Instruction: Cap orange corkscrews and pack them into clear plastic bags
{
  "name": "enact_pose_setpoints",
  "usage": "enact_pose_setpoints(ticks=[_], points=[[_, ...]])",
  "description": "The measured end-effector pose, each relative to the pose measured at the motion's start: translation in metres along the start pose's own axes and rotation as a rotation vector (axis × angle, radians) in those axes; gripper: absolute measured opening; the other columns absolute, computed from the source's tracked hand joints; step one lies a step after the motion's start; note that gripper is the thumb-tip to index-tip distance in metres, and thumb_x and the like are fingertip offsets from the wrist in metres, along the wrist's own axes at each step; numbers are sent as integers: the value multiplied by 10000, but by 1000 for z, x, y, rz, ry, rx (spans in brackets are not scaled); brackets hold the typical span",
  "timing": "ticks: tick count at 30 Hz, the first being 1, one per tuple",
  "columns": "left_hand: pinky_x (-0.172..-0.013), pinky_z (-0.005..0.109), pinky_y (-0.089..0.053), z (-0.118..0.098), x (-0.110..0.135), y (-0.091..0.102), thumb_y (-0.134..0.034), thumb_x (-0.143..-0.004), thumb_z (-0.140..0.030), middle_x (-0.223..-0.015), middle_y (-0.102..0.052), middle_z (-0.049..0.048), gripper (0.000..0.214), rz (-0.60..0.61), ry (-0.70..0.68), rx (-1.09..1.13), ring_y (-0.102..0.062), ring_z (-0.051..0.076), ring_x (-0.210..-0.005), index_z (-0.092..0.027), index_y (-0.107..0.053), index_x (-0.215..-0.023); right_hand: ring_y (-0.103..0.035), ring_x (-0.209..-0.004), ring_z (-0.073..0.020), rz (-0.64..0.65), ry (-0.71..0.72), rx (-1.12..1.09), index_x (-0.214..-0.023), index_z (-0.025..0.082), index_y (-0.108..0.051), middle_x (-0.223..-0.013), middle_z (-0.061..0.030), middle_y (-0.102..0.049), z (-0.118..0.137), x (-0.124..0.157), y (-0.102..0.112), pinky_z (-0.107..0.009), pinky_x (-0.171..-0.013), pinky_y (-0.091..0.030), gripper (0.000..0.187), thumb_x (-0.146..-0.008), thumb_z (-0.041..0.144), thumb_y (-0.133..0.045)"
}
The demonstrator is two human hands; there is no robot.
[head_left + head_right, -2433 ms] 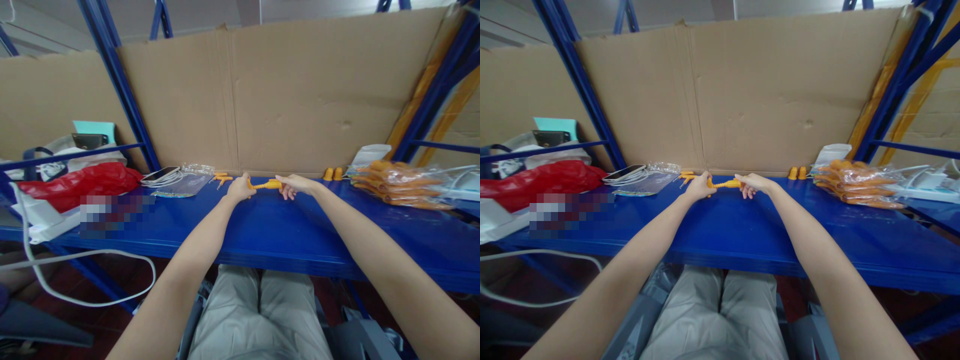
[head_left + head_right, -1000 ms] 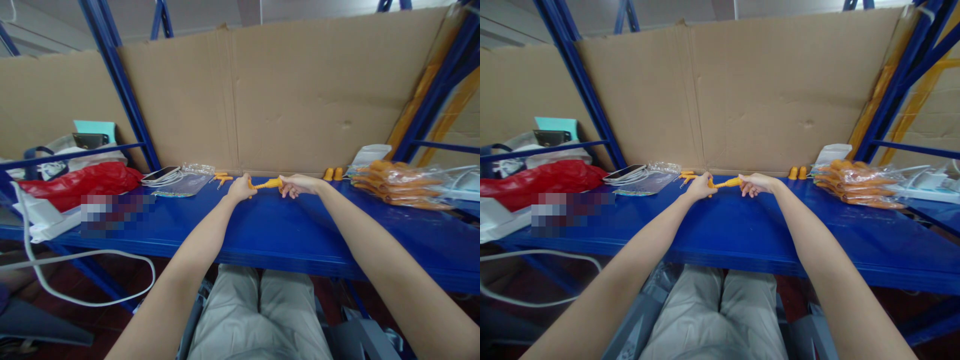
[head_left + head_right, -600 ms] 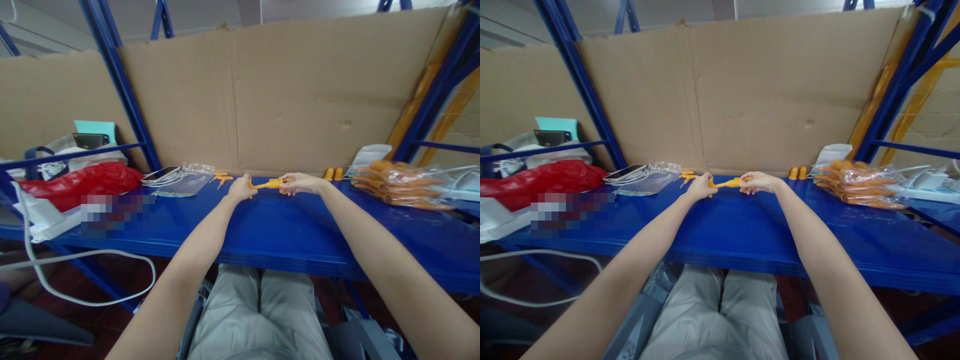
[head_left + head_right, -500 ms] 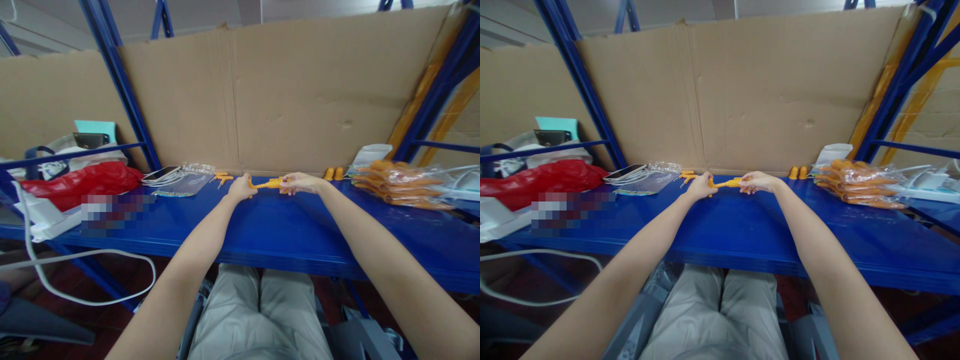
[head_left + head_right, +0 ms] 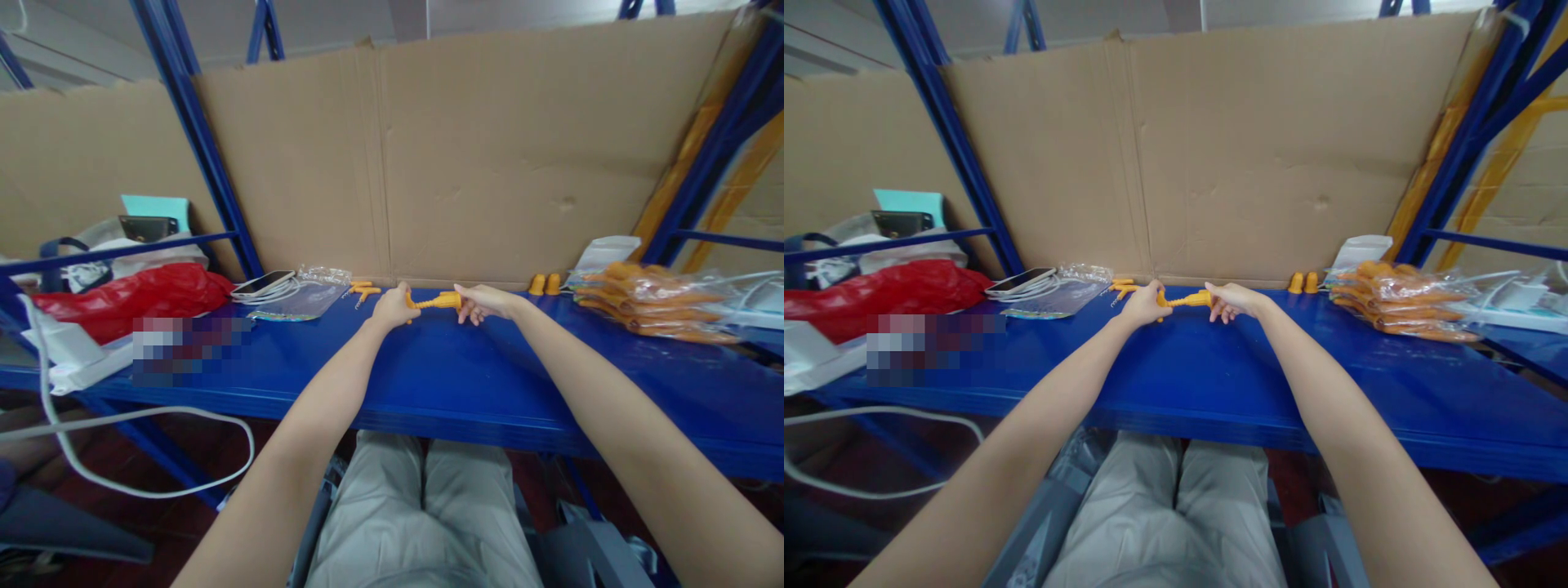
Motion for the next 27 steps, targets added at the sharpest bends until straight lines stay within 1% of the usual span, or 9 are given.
enact_pose_setpoints(ticks=[4, 8, 10, 12, 15, 17, 21, 24, 27], points=[[-696, 282, -479, 0, 0, -1, -685, -693, -314, -963, -670, 101, 443, 12, 7, -1, -651, 236, -891, -158, -528, -1078, -539, -423, -92, -2, 39, -38, -796, 160, -541, -631, -76, -687, 5, 4, -1, -189, -391, -387, 464, -893, 593, -405], [-701, 284, -479, 0, 0, -1, -686, -693, -319, -959, -672, 100, 453, 5, 9, 1, -649, 239, -900, -159, -527, -1086, -571, -497, -85, 75, 72, -60, -881, 171, -542, -725, -54, -710, 6, 9, 0, -172, -437, -415, 311, -811, 451, -657], [-703, 282, -478, 0, 0, -1, -684, -698, -319, -964, -671, 101, 457, -2, 5, -6, -648, 238, -906, -158, -523, -1094, -561, -492, -75, 75, 92, -54, -872, 167, -543, -723, -48, -708, 7, 9, 1, -166, -442, -413, 303, -782, 407, -704], [-701, 281, -478, 0, 0, 0, -683, -700, -315, -966, -670, 103, 458, -5, -7, -8, -649, 237, -900, -154, -520, -1097, -547, -469, -74, 72, 84, -44, -832, 150, -556, -687, -62, -700, 6, 7, 1, -172, -438, -413, 322, -813, 457, -653], [-694, 281, -478, -1, 0, 0, -679, -705, -319, -958, -669, 100, 452, -6, -25, -7, -651, 235, -881, -151, -516, -1092, -524, -418, -83, 62, 38, -28, -742, 131, -570, -604, -88, -673, 3, 4, -1, -195, -421, -416, 484, -871, 587, -475], [-695, 279, -479, -1, 0, 0, -675, -709, -319, -957, -669, 98, 449, -4, -29, -13, -652, 231, -877, -152, -512, -1093, -501, -384, -85, 53, 20, -6, -696, 132, -569, -557, -89, -652, 2, 3, -2, -204, -400, -404, 574, -867, 652, -392], [-698, 282, -483, 0, -1, -2, -667, -715, -317, -943, -670, 97, 441, -2, -20, -14, -654, 228, -865, -152, -512, -1094, -492, -373, -84, 30, -4, 29, -678, 136, -575, -544, -91, -644, 2, 3, -1, -204, -376, -373, 633, -849, 699, -340], [-699, 286, -485, 1, -2, -3, -670, -714, -325, -917, -673, 92, 436, 3, -3, -4, -657, 228, -853, -156, -515, -1085, -520, -410, -87, 20, 10, 18, -740, 137, -598, -615, -91, -674, 4, 6, 1, -202, -384, -373, 577, -854, 667, -400], [-702, 288, -488, 1, -2, -3, -680, -705, -319, -912, -675, 93, 454, 5, -2, 4, -659, 228, -851, -155, -513, -1094, -544, -461, -82, 9, 85, -10, -814, 159, -601, -703, -63, -700, 8, 8, 3, -191, -407, -380, 394, -815, 553, -596]])
Point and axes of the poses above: each hand's wrist, its own x-axis away from the middle knuckle, its own y-axis out of the back of the hand, z = x × y, the point moved 4 cm from there along -x, towards the middle knuckle
